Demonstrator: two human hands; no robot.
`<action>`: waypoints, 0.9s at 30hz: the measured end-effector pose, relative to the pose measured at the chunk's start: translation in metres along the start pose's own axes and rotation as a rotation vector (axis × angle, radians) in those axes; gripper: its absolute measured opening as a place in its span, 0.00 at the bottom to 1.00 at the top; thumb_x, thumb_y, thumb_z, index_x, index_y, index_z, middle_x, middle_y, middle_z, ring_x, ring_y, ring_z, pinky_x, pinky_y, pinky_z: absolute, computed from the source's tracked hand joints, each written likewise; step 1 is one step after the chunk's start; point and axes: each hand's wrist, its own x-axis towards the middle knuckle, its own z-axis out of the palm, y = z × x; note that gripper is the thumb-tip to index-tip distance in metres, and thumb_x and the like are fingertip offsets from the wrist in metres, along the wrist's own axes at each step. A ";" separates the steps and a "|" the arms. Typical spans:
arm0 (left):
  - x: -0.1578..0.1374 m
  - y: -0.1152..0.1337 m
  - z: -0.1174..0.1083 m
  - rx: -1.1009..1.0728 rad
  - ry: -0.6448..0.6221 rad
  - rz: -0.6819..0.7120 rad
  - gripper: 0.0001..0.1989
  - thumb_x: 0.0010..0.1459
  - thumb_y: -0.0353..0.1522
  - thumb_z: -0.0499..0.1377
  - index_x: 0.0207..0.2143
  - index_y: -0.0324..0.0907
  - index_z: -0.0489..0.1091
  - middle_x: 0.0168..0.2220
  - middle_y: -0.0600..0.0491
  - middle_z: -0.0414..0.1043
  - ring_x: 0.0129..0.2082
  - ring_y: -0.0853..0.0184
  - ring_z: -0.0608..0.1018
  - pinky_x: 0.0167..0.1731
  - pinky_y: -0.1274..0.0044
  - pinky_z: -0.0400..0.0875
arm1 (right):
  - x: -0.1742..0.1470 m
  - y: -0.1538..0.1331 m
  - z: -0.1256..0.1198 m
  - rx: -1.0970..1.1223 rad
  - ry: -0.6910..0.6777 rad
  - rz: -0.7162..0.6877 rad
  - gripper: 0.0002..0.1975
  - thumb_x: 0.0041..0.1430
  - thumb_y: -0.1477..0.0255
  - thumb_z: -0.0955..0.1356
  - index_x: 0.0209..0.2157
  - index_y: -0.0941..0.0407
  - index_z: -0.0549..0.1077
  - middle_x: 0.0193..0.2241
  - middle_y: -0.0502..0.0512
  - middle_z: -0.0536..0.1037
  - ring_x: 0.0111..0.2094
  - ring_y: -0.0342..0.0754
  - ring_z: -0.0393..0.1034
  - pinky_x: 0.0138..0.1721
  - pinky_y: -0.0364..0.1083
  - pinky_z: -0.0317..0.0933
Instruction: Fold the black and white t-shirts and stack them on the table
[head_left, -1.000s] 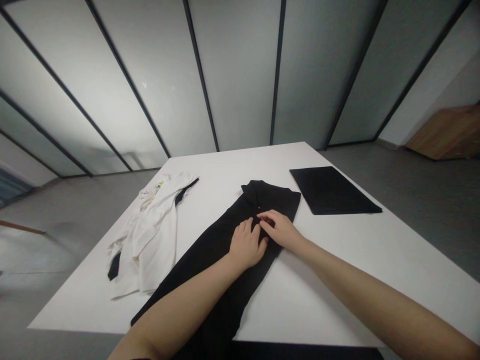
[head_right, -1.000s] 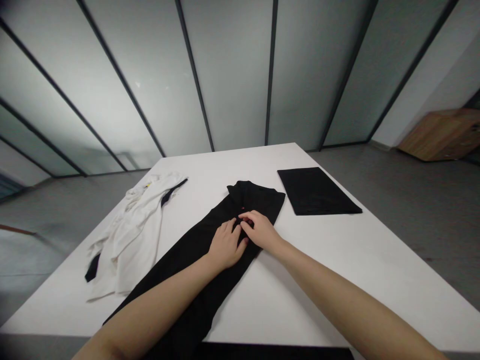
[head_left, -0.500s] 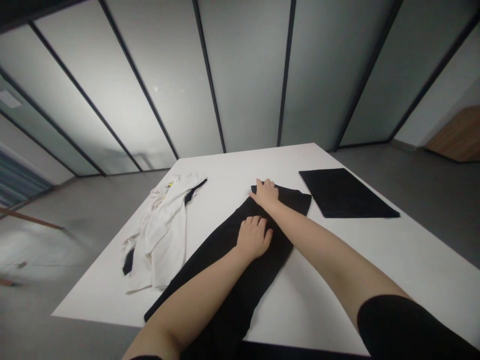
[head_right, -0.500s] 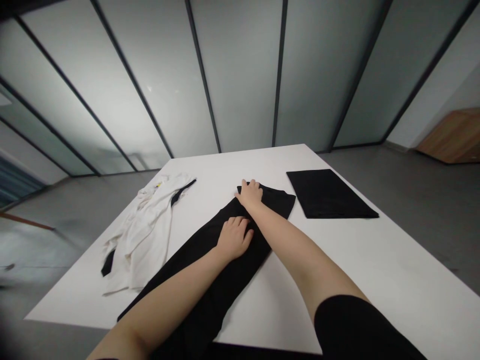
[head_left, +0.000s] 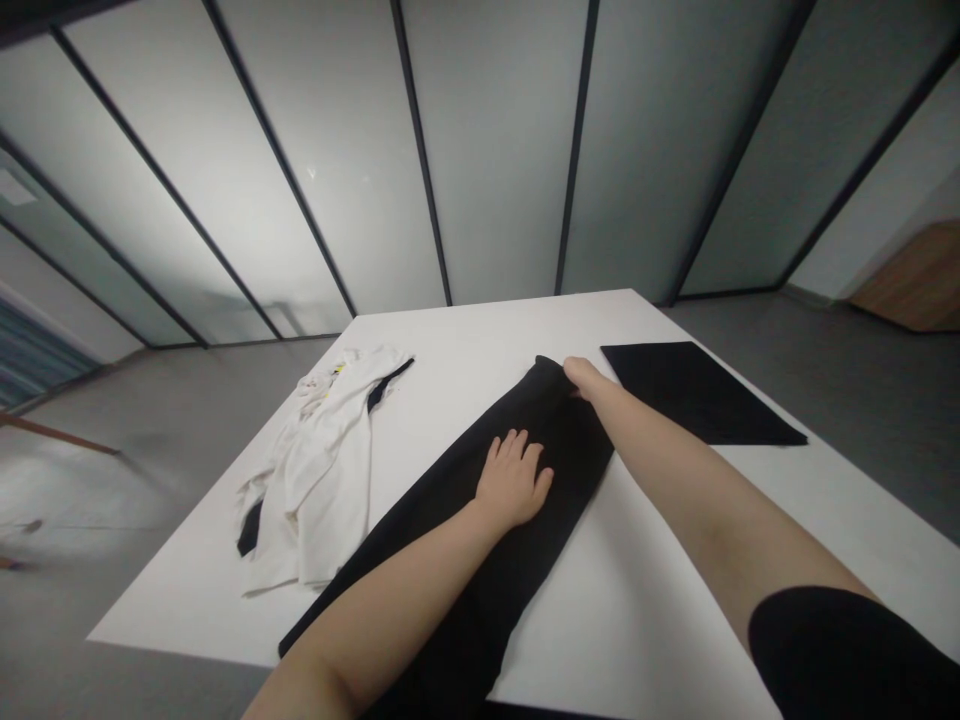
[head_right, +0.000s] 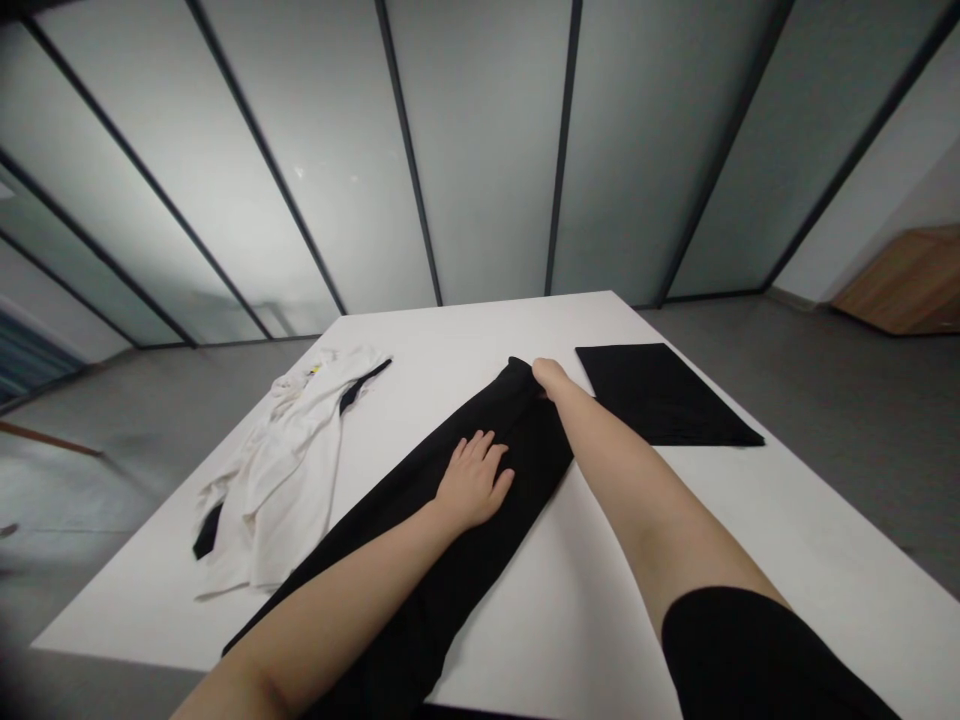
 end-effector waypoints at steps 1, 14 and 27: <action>0.000 0.000 0.000 0.001 -0.004 0.001 0.23 0.75 0.44 0.51 0.65 0.44 0.69 0.73 0.42 0.64 0.74 0.51 0.63 0.73 0.54 0.58 | 0.002 -0.001 0.001 -0.016 -0.009 0.045 0.22 0.73 0.55 0.66 0.47 0.60 0.80 0.38 0.66 0.83 0.41 0.61 0.80 0.39 0.58 0.77; 0.001 -0.002 0.000 0.011 -0.022 0.004 0.24 0.74 0.44 0.52 0.65 0.43 0.67 0.74 0.40 0.60 0.74 0.50 0.63 0.72 0.54 0.59 | 0.006 -0.026 0.033 0.050 -0.114 -0.014 0.15 0.72 0.65 0.67 0.52 0.57 0.79 0.43 0.62 0.86 0.40 0.53 0.82 0.44 0.50 0.74; 0.002 0.000 0.003 -0.013 -0.001 -0.111 0.33 0.74 0.45 0.50 0.73 0.37 0.56 0.75 0.36 0.58 0.77 0.49 0.58 0.73 0.53 0.56 | -0.026 -0.040 0.035 -0.443 0.124 -0.643 0.22 0.72 0.70 0.61 0.60 0.57 0.77 0.67 0.66 0.71 0.68 0.65 0.61 0.70 0.62 0.52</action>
